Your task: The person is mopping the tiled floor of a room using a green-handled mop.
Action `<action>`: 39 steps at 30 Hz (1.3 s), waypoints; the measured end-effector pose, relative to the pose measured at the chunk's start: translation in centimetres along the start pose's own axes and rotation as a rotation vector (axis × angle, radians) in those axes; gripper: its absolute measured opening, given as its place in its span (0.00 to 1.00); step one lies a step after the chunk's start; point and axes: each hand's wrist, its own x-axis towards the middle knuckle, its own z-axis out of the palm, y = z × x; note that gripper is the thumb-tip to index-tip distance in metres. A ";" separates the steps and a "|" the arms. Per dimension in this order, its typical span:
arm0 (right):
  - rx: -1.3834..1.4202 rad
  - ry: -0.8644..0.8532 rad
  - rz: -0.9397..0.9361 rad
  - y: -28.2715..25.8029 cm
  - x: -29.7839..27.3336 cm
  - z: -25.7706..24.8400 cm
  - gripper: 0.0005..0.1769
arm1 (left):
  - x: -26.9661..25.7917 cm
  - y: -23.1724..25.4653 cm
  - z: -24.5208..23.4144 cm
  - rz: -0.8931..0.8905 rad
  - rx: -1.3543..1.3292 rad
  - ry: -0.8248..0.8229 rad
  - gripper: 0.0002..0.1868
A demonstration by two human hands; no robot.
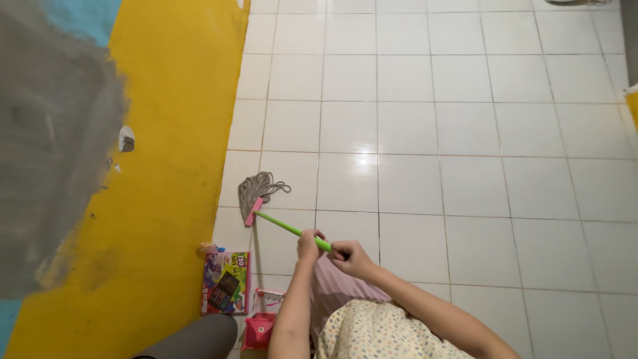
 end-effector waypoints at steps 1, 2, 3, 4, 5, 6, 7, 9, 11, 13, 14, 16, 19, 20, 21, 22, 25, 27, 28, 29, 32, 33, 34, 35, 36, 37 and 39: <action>0.000 0.007 -0.002 -0.4 -0.6 -1.3 0.22 | 0.1 0.7 1.4 0.006 0.002 -0.002 0.06; -0.052 0.031 0.011 -0.7 -1.2 -2.7 0.22 | 0.3 1.4 2.9 0.081 -0.023 0.008 0.07; -0.104 0.058 0.032 -1.1 -2.0 -3.8 0.21 | 0.1 2.1 4.3 0.154 -0.049 0.010 0.07; -0.104 0.068 0.037 -1.8 -2.9 -5.2 0.21 | 0.2 3.2 5.9 0.159 -0.048 0.001 0.07; -0.135 0.107 0.065 -2.5 -3.7 -6.8 0.18 | 0.4 4.5 7.5 0.272 -0.065 -0.015 0.07; -0.165 0.147 0.093 -3.1 -4.6 -8.4 0.15 | 0.6 5.9 9.1 0.385 -0.083 -0.030 0.07; -0.169 0.159 0.093 -3.8 -5.6 -9.9 0.15 | 0.3 8.1 9.9 0.396 -0.084 -0.036 0.07; -0.242 0.302 0.100 -5.1 -8.1 -12.9 0.20 | -0.6 12.6 12.0 0.492 -0.110 -0.108 0.08; -0.284 0.398 0.135 -5.9 -11.0 -15.3 0.21 | -2.5 17.2 13.5 0.460 -0.115 -0.249 0.08; -0.325 0.496 0.172 -7.6 -13.9 -17.0 0.23 | -4.8 21.1 15.4 0.430 -0.114 -0.395 0.08; -0.334 0.569 0.188 -8.8 -15.4 -17.6 0.22 | -6.1 22.7 16.7 0.551 -0.131 -0.431 0.09; -0.343 0.656 0.208 -10.5 -17.6 -18.0 0.22 | -8.0 25.3 18.6 0.682 -0.148 -0.478 0.10; -0.417 0.851 0.277 -11.5 -19.8 -17.7 0.22 | -9.9 28.2 21.0 0.753 -0.134 -0.656 0.10; -0.440 0.918 0.308 -11.5 -20.2 -17.4 0.22 | -10.3 28.8 21.6 0.758 -0.097 -0.758 0.11; -0.461 0.982 0.338 -11.5 -20.4 -17.0 0.22 | -10.8 29.2 22.0 0.759 -0.059 -0.857 0.11; -0.461 0.990 0.343 -11.4 -20.3 -16.7 0.22 | -10.8 29.5 22.5 0.764 -0.058 -0.866 0.11; -0.466 1.096 0.396 -11.0 -19.6 -15.9 0.22 | -10.6 30.1 23.1 0.878 -0.043 -0.901 0.13; -0.432 1.175 0.322 -10.5 -19.0 -15.2 0.22 | -10.2 30.4 22.3 0.868 0.109 -0.995 0.16; -0.429 1.175 0.325 -9.9 -19.1 -15.3 0.22 | -10.0 30.2 21.8 0.865 0.111 -0.997 0.16; -0.382 1.225 0.284 -9.3 -19.2 -15.5 0.22 | -9.8 30.0 21.4 0.870 0.154 -0.990 0.16; -0.264 1.306 0.239 -10.1 -17.8 -14.9 0.23 | -8.5 29.1 18.6 0.852 0.203 -0.964 0.17; -0.194 1.338 0.233 -10.8 -16.9 -14.8 0.24 | -7.7 28.9 17.5 0.831 0.207 -0.944 0.17; -0.193 1.332 0.228 -11.2 -15.5 -14.4 0.24 | -6.4 28.3 15.6 0.828 0.207 -0.937 0.17; -0.115 1.301 0.204 -11.5 -14.0 -14.1 0.24 | -5.1 27.8 13.8 0.813 0.268 -0.935 0.17; -0.038 1.268 0.180 -11.8 -12.6 -13.7 0.24 | -3.8 27.1 11.9 0.796 0.328 -0.933 0.17; -0.035 1.256 0.174 -11.9 -10.8 -13.3 0.24 | -2.3 26.1 10.7 0.789 0.327 -0.921 0.17; 0.069 1.129 0.135 -11.8 -7.2 -12.2 0.24 | 0.6 23.6 8.1 0.710 0.320 -0.878 0.16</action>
